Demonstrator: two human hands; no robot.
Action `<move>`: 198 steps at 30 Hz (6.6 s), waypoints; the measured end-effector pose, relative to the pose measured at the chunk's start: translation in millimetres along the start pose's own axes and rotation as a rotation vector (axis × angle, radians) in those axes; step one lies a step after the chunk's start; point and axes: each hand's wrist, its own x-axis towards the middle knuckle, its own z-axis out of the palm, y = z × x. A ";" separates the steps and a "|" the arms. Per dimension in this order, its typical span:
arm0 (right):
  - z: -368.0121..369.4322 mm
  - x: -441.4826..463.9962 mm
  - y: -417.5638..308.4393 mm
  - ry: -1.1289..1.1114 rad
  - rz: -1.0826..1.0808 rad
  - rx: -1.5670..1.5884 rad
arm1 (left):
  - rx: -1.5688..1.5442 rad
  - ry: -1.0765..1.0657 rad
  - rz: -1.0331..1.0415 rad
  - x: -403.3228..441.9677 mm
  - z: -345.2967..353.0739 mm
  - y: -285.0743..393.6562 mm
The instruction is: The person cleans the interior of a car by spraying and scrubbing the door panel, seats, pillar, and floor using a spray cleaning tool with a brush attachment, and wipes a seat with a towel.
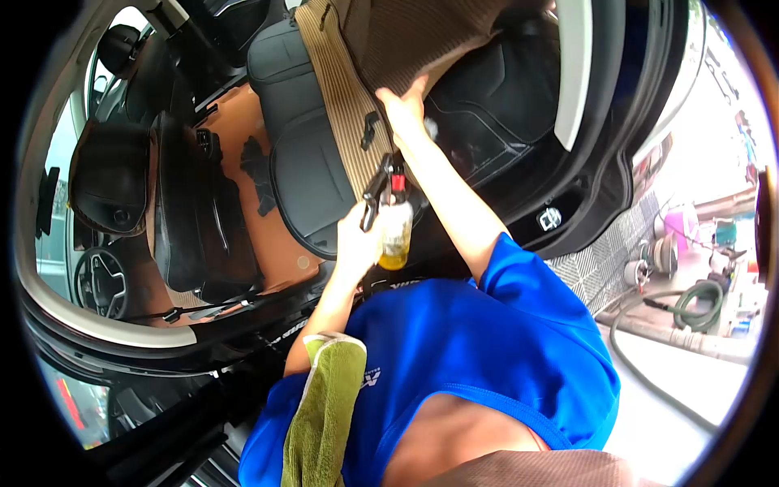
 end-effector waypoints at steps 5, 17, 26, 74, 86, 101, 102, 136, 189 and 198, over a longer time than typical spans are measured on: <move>-4.5 14.8 -24.6 0.031 0.103 -0.030 | -0.132 -0.102 0.079 27.2 -3.0 14.0; -36.7 33.9 -129.0 -0.323 0.313 -0.689 | -0.325 -0.283 0.275 67.9 42.2 16.4; -56.0 14.4 -29.9 0.197 0.241 -0.776 | 0.197 0.028 0.395 82.4 17.5 -98.2; -84.2 10.0 -92.9 -0.502 0.241 -0.855 | 0.606 0.054 0.774 95.9 126.5 -66.8; -101.1 12.9 -13.0 -0.355 0.205 -0.263 | 0.750 0.021 0.297 64.5 85.6 -119.1; -138.3 -146.5 243.8 0.194 0.570 -0.247 | 0.228 -0.027 -0.191 -69.1 -87.1 -62.8; -126.5 -152.8 239.2 0.169 0.795 -0.232 | 0.125 0.040 -0.087 -75.5 -95.8 -73.8; -106.5 44.0 39.0 0.273 -0.385 -0.651 | 0.148 0.780 -0.124 186.0 -250.5 -107.9; -112.9 43.8 35.7 0.148 -0.105 -0.482 | -0.518 0.387 -0.362 215.9 -101.4 -142.8; -111.0 42.5 35.7 0.143 -0.162 -0.459 | -0.437 0.945 -0.159 198.2 -187.9 -138.4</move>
